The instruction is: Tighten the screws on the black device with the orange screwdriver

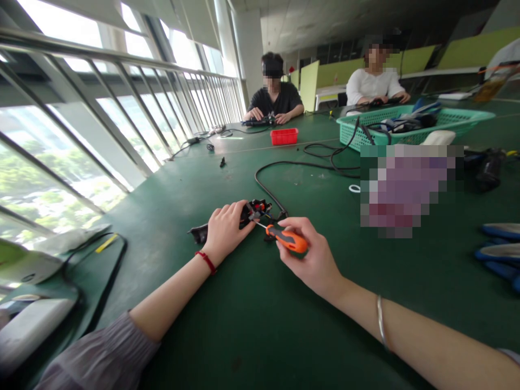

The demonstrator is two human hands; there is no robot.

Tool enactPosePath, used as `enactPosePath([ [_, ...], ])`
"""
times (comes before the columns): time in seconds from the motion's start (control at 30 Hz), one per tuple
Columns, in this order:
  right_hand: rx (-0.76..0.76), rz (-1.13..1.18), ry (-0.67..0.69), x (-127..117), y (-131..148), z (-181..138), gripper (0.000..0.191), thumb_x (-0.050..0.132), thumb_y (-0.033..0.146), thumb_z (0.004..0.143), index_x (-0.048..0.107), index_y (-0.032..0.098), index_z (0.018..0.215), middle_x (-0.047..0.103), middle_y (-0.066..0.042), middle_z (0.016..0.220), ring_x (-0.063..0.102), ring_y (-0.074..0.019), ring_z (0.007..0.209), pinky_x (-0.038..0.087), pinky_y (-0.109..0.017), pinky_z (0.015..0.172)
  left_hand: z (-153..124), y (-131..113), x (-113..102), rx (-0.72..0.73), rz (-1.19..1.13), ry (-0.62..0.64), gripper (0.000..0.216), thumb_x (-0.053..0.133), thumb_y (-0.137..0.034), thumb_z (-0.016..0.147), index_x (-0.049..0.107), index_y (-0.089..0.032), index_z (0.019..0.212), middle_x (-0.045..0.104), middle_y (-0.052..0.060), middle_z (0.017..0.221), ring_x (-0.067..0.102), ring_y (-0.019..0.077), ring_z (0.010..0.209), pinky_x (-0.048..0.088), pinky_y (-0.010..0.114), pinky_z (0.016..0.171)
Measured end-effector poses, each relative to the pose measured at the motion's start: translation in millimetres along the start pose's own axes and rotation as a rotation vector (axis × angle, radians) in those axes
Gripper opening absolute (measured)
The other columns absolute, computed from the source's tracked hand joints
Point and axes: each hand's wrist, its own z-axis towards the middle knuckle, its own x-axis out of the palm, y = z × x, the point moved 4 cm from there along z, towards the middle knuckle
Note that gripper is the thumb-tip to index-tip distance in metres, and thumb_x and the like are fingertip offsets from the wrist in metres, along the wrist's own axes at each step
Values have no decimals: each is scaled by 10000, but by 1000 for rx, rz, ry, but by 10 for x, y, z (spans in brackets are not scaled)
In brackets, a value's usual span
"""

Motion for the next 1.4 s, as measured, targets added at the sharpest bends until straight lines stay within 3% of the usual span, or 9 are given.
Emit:
enactPosePath([
  [0.13,80,69,89,24,-30,18,297,569,216,800,462,223,1077,563,43,696,578,-110,567,482,-234,556,3,0,-1,0,-6,1,442,438,-477,888,490,-156,1187,641,91,1060,576,243,923,392,355,753],
  [0.27,117,-25,110,16,1,23,153,562,258,816,509,224,955,557,64,575,471,-85,419,393,-210,436,2,2,-2,4,-5,-1,442,432,-478,890,491,-157,1187,643,91,1054,579,240,914,390,350,755],
  [0.5,-42,-33,-5,0,27,9,319,579,149,747,476,226,1040,582,22,758,605,-125,691,486,-233,652,2,-3,-1,0,-1,7,445,434,-481,887,491,-155,1185,642,86,1059,576,242,928,392,353,754],
  [0.7,84,-46,133,6,6,9,145,508,242,841,517,207,981,511,64,575,451,-81,446,371,-205,458,-4,-3,0,-1,1,-2,442,442,-478,884,494,-157,1183,644,82,1060,577,241,919,389,350,753],
  [0.8,65,-75,113,-5,27,0,119,510,216,841,518,208,960,540,60,595,458,-70,440,375,-196,459,0,1,0,-2,-2,-5,437,444,-474,884,499,-155,1177,646,83,1053,577,241,915,390,351,752],
  [1.03,-95,-70,9,14,8,6,405,571,117,735,455,209,1113,569,-26,904,596,-136,802,496,-263,759,7,-5,1,3,1,-6,444,453,-475,879,500,-150,1179,646,79,1052,577,240,912,394,356,750],
  [1.13,-39,-70,94,33,14,14,424,586,162,741,437,195,1137,562,-3,809,584,-128,688,497,-255,668,3,-4,2,1,5,-4,444,445,-477,882,500,-151,1180,645,85,1061,577,241,916,393,353,755],
  [1.27,62,-83,178,53,20,-6,219,557,216,811,491,213,1020,538,63,601,457,-71,419,391,-197,438,7,0,2,-5,1,-1,443,448,-474,881,497,-153,1182,646,87,1060,578,240,917,392,350,757],
  [1.4,-41,-61,44,15,41,-16,334,583,142,760,481,216,1070,593,20,769,594,-99,639,484,-211,629,10,-1,4,-4,-4,1,444,450,-473,880,497,-151,1182,645,86,1056,578,241,914,394,355,752],
])
